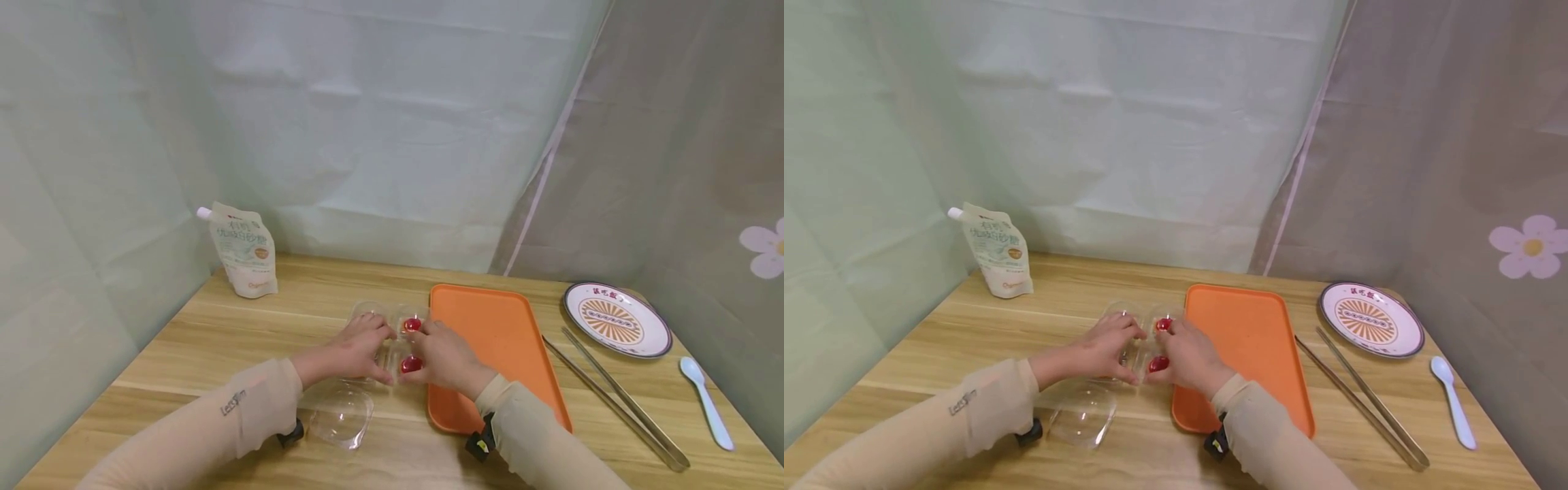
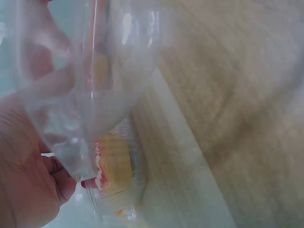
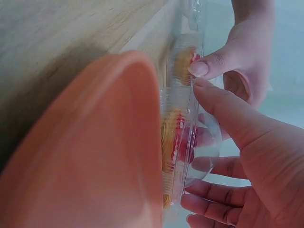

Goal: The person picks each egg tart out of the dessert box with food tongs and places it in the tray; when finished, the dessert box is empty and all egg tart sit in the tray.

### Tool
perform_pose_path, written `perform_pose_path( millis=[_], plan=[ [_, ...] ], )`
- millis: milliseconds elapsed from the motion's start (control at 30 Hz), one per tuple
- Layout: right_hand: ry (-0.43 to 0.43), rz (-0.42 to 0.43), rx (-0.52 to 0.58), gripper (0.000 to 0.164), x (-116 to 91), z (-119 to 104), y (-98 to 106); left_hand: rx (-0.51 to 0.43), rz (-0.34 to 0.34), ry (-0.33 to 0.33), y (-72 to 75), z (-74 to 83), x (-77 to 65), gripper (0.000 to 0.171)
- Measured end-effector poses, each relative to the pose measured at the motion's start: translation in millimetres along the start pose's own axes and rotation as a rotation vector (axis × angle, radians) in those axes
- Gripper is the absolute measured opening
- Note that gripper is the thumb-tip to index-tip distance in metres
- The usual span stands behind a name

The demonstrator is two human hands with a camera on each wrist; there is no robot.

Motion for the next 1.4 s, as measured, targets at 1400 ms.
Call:
perform_pose_path(
  millis=[1400],
  plan=[
    [0.041, -0.006, 0.093, 0.083, -4.9, 0.8, -7.9, 0.006, 0.041, -0.007, -9.1, -2.6, -7.1, 0.082]
  ],
)
Point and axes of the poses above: each hand's wrist, its own x-axis towards the middle knuckle, its own y-axis out of the back of the hand, z = x × y, the point moved 2 cm from there along x, towards the middle knuckle, and after that the axes turned 6 degrees about z, right-handed, at the moved point
